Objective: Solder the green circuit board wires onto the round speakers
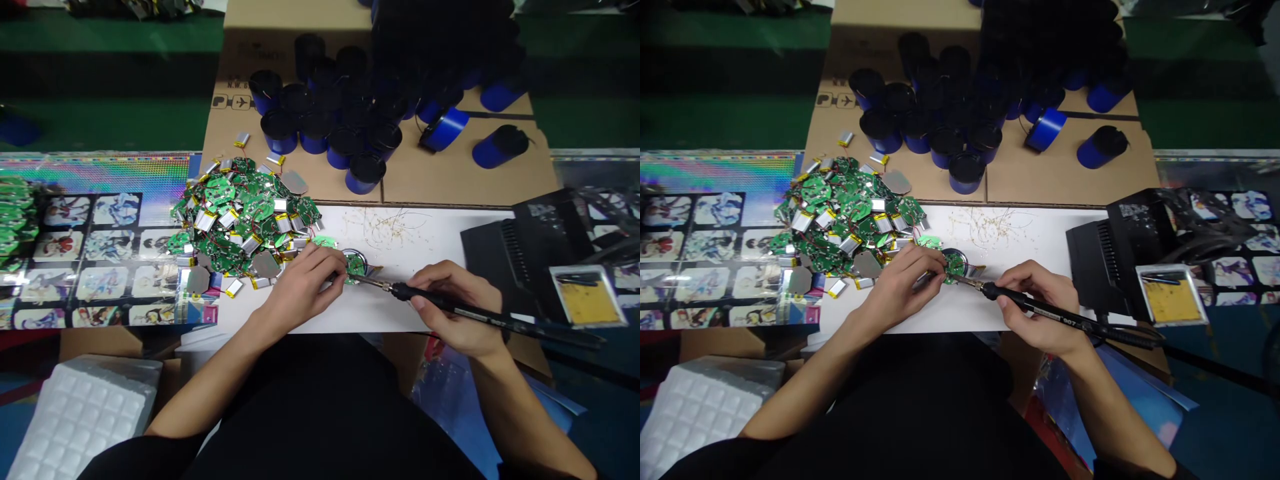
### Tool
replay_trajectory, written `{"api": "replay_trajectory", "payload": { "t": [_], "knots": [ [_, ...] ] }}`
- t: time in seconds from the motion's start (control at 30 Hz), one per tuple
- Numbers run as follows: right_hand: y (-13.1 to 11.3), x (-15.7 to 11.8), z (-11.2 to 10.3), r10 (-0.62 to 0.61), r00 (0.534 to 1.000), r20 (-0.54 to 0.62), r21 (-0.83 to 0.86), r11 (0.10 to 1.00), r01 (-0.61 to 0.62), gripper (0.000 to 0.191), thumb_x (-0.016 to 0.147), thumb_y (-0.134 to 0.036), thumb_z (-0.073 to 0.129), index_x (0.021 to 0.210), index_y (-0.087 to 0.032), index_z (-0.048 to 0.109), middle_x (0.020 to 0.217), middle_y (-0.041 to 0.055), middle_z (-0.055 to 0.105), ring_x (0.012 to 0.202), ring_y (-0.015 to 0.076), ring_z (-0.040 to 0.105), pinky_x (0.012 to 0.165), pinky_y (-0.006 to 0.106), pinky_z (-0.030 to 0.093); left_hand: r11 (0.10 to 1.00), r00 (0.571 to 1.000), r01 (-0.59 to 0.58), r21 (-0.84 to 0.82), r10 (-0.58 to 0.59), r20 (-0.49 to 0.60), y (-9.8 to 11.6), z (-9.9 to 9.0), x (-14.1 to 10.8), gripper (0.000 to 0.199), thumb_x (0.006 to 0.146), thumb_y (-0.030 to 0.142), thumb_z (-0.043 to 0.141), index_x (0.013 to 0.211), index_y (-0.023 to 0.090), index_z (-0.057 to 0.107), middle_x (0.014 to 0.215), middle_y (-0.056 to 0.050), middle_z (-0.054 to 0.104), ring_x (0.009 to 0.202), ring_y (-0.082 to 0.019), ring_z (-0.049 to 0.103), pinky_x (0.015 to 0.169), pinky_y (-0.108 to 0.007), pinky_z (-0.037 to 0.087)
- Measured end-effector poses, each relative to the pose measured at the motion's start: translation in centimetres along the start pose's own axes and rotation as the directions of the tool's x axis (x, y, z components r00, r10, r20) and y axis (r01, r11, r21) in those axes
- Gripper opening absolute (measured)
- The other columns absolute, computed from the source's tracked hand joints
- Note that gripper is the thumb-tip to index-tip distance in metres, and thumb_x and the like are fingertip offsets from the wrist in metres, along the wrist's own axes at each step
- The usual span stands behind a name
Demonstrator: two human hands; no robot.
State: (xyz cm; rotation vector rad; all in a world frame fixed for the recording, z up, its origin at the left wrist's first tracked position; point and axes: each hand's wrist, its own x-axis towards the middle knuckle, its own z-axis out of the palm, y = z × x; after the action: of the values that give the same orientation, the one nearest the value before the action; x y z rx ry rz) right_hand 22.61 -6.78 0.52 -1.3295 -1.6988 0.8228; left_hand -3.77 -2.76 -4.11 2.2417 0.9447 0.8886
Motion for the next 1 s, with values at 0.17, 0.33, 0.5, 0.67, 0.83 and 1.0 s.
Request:
{"api": "replay_trajectory", "payload": {
  "t": [0.17,0.33,0.5,0.67,0.83,1.0],
  "knots": [
    [0.2,0.0,0.0,0.014,1.0,0.003,-0.007,1.0,-0.014,0.008,0.084,-0.022,0.078,0.09,-0.023,0.074,0.069,-0.0032,0.075,0.051,0.0108,0.069,0.047,0.017,0.053,1.0,1.0,-0.001,0.007,0.001,-0.01,0.2,0.0,0.0,0.007,0.106,0.014,0.059,0.102,0.02,0.061,0.107,-0.007,0.074,0.098,-0.02,0.064,0.094,-0.036,0.051],
    [0.1,0.2,-0.1,0.017,1.0,0.004,-0.035,0.999,-0.016,0.006,0.083,-0.022,0.078,0.087,-0.023,0.074,0.064,-0.0031,0.074,0.048,0.0119,0.067,0.044,0.019,0.051,1.0,1.0,0.003,0.015,-0.003,-0.01,0.3,0.0,0.1,0.008,0.106,0.014,0.059,0.101,0.02,0.062,0.107,-0.007,0.075,0.097,-0.02,0.065,0.094,-0.036,0.052],
    [0.2,0.2,-0.3,-0.002,1.0,0.029,-0.025,1.0,0.003,0.008,0.082,-0.02,0.079,0.089,-0.024,0.074,0.068,-0.0022,0.076,0.051,0.0132,0.069,0.046,0.02,0.053,1.0,1.0,0.007,0.011,-0.007,-0.008,0.2,0.0,0.1,0.007,0.105,0.013,0.06,0.101,0.019,0.062,0.107,-0.007,0.075,0.097,-0.019,0.064,0.095,-0.035,0.051],
    [0.9,-0.5,-0.7,-0.061,0.992,-0.11,0.058,0.996,0.068,0.009,0.085,-0.023,0.08,0.091,-0.025,0.075,0.073,0.0005,0.075,0.058,0.0162,0.071,0.05,0.024,0.055,1.0,1.0,0.015,-0.001,-0.015,-0.001,0.3,0.0,0.1,0.008,0.106,0.014,0.059,0.101,0.019,0.062,0.108,-0.007,0.075,0.1,-0.02,0.064,0.096,-0.036,0.052],
    [1.1,-1.4,-0.6,-0.102,0.967,-0.234,0.074,0.99,0.122,0.009,0.089,-0.03,0.082,0.091,-0.025,0.075,0.074,0.0028,0.075,0.063,0.0201,0.073,0.055,0.031,0.061,1.0,1.0,0.013,0.005,-0.013,0.004,0.2,-0.1,0.1,0.009,0.106,0.015,0.058,0.101,0.02,0.062,0.108,-0.007,0.075,0.098,-0.02,0.065,0.094,-0.037,0.052],
    [0.8,-2.3,1.2,0.008,0.945,-0.328,0.087,0.996,0.022,0.02,0.09,-0.026,0.085,0.108,-0.025,0.076,0.084,0.0021,0.081,0.059,0.0164,0.074,0.052,0.028,0.06,1.0,1.0,0.004,0.006,-0.005,0.014,0.1,-0.2,0.1,0.009,0.107,0.015,0.058,0.101,0.02,0.063,0.108,-0.008,0.077,0.1,-0.02,0.067,0.094,-0.037,0.051]
  ]
}}
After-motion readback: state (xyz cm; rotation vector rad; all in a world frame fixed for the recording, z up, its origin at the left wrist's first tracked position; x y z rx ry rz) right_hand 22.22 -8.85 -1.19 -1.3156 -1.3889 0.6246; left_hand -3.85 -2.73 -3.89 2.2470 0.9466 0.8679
